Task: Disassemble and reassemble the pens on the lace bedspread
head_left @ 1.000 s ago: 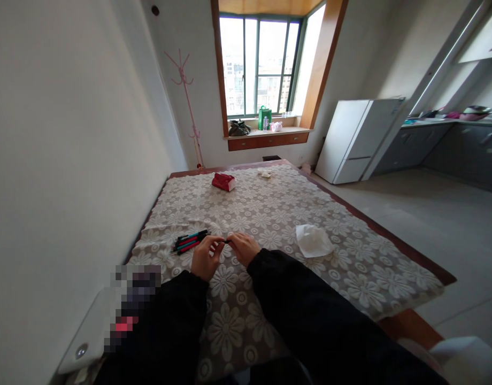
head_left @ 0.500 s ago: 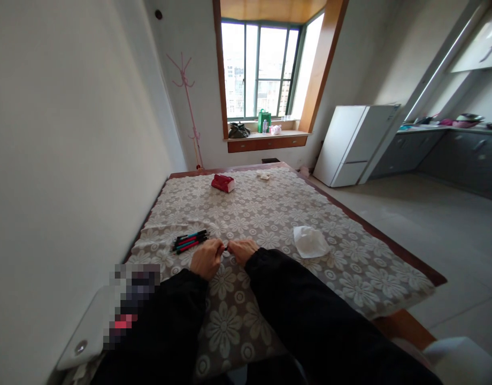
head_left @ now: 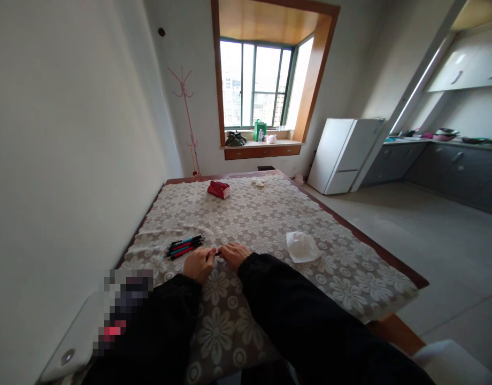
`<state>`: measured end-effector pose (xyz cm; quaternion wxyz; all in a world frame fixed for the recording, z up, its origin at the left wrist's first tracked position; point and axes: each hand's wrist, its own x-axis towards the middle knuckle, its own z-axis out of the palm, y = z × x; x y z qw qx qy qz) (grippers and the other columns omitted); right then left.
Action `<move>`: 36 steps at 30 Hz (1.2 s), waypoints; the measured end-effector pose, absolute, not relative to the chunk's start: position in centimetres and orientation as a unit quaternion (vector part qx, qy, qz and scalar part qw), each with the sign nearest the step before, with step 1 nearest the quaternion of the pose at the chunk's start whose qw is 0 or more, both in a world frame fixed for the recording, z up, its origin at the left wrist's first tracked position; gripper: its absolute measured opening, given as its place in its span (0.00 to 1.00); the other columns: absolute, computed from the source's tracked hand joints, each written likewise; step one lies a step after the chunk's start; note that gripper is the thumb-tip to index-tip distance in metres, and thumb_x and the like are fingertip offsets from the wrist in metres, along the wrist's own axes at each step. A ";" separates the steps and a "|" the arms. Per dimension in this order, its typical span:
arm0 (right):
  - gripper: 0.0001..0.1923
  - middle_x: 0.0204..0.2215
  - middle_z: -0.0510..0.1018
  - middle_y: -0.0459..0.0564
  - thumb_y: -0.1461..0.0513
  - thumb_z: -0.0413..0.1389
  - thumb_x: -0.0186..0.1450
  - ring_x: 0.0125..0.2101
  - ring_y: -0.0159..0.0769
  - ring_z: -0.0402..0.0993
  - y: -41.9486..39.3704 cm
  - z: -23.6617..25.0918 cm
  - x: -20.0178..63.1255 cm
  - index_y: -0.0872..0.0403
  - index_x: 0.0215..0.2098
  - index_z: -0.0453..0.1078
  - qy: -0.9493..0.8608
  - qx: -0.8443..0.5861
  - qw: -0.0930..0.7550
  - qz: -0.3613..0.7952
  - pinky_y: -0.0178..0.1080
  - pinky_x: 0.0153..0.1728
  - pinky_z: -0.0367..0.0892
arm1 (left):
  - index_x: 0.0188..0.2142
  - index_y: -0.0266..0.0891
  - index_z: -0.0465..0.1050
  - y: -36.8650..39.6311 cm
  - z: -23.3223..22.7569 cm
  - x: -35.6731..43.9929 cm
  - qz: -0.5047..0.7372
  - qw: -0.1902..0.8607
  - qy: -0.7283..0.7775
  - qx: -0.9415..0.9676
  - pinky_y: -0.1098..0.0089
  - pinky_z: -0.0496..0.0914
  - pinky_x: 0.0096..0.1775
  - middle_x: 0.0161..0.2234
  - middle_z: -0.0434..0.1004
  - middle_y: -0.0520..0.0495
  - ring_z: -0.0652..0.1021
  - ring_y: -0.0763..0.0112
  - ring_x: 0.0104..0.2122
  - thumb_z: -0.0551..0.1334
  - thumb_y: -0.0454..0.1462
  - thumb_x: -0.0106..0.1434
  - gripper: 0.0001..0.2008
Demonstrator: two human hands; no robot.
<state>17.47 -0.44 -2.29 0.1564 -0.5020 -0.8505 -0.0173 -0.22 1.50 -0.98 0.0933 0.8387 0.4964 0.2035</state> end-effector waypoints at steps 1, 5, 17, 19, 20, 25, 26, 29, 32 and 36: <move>0.09 0.35 0.78 0.51 0.59 0.49 0.70 0.38 0.37 0.73 -0.3 -2.5 17.5 0.55 0.39 0.68 -0.851 -0.498 0.163 -0.027 0.36 0.37 0.63 | 0.25 0.40 0.72 1.5 -0.9 -0.3 0.212 0.097 0.494 0.837 0.70 0.59 0.32 0.25 0.73 0.47 0.73 0.66 0.30 0.48 0.44 0.69 0.21; 0.07 0.33 0.78 0.50 0.60 0.52 0.69 0.35 0.36 0.73 0.0 -3.1 18.0 0.55 0.37 0.69 -0.846 -0.501 0.181 -0.033 0.37 0.37 0.64 | 0.36 0.42 0.74 1.6 -0.8 -0.5 0.273 0.139 0.442 0.843 0.70 0.63 0.34 0.31 0.76 0.48 0.74 0.67 0.33 0.54 0.44 0.65 0.12; 0.07 0.36 0.78 0.51 0.63 0.54 0.67 0.39 0.38 0.72 -0.4 -3.2 18.6 0.54 0.44 0.69 -0.842 -0.491 0.223 -0.020 0.38 0.40 0.64 | 0.30 0.41 0.72 1.3 -0.5 -0.1 0.276 0.145 0.462 0.830 0.69 0.63 0.34 0.28 0.74 0.48 0.73 0.66 0.33 0.49 0.42 0.68 0.17; 0.07 0.35 0.79 0.50 0.63 0.53 0.67 0.38 0.38 0.72 -0.3 -3.3 18.7 0.54 0.43 0.69 -0.834 -0.504 0.222 -0.010 0.37 0.40 0.64 | 0.36 0.41 0.73 1.2 -0.5 -0.1 0.288 0.159 0.445 0.833 0.70 0.64 0.35 0.32 0.75 0.47 0.73 0.67 0.33 0.55 0.43 0.65 0.11; 0.07 0.35 0.79 0.50 0.63 0.53 0.67 0.38 0.38 0.73 -0.3 -3.4 18.7 0.54 0.43 0.69 -0.832 -0.509 0.222 -0.006 0.37 0.40 0.64 | 0.39 0.41 0.73 1.2 -0.5 -0.1 0.292 0.167 0.433 0.836 0.70 0.64 0.36 0.33 0.75 0.47 0.73 0.68 0.33 0.57 0.42 0.64 0.09; 0.10 0.35 0.78 0.50 0.63 0.53 0.67 0.39 0.38 0.73 -0.4 -3.5 18.8 0.54 0.46 0.68 -0.830 -0.504 0.238 0.011 0.37 0.41 0.63 | 0.28 0.42 0.74 1.3 -0.7 -0.3 0.265 0.164 0.458 0.832 0.71 0.63 0.34 0.26 0.73 0.48 0.73 0.67 0.33 0.54 0.42 0.66 0.14; 0.10 0.35 0.78 0.51 0.63 0.54 0.66 0.39 0.38 0.73 -0.4 -3.5 18.8 0.54 0.47 0.67 -0.829 -0.504 0.240 0.013 0.37 0.42 0.63 | 0.25 0.42 0.73 1.3 -0.7 -0.3 0.259 0.162 0.469 0.828 0.70 0.62 0.33 0.23 0.72 0.48 0.73 0.67 0.33 0.52 0.43 0.67 0.18; 0.09 0.35 0.77 0.52 0.63 0.54 0.66 0.37 0.38 0.73 -0.4 -3.4 18.8 0.55 0.45 0.67 -0.824 -0.514 0.238 0.017 0.38 0.41 0.62 | 0.30 0.42 0.75 1.2 -0.5 -0.3 0.276 0.173 0.459 0.826 0.70 0.63 0.35 0.25 0.73 0.48 0.73 0.66 0.34 0.52 0.44 0.67 0.16; 0.08 0.34 0.76 0.51 0.61 0.53 0.66 0.36 0.38 0.72 -0.5 -3.4 18.8 0.54 0.43 0.68 -0.817 -0.526 0.234 0.026 0.37 0.40 0.62 | 0.39 0.42 0.74 1.1 -0.4 -0.3 0.301 0.188 0.423 0.834 0.70 0.65 0.38 0.32 0.75 0.47 0.73 0.67 0.36 0.59 0.43 0.62 0.10; 0.08 0.34 0.76 0.50 0.60 0.53 0.66 0.35 0.37 0.71 -0.5 -3.3 18.8 0.54 0.43 0.68 -0.814 -0.527 0.240 0.038 0.36 0.41 0.62 | 0.28 0.41 0.74 1.3 -0.8 -0.3 0.269 0.177 0.453 0.831 0.70 0.64 0.35 0.26 0.72 0.47 0.73 0.66 0.33 0.53 0.43 0.66 0.16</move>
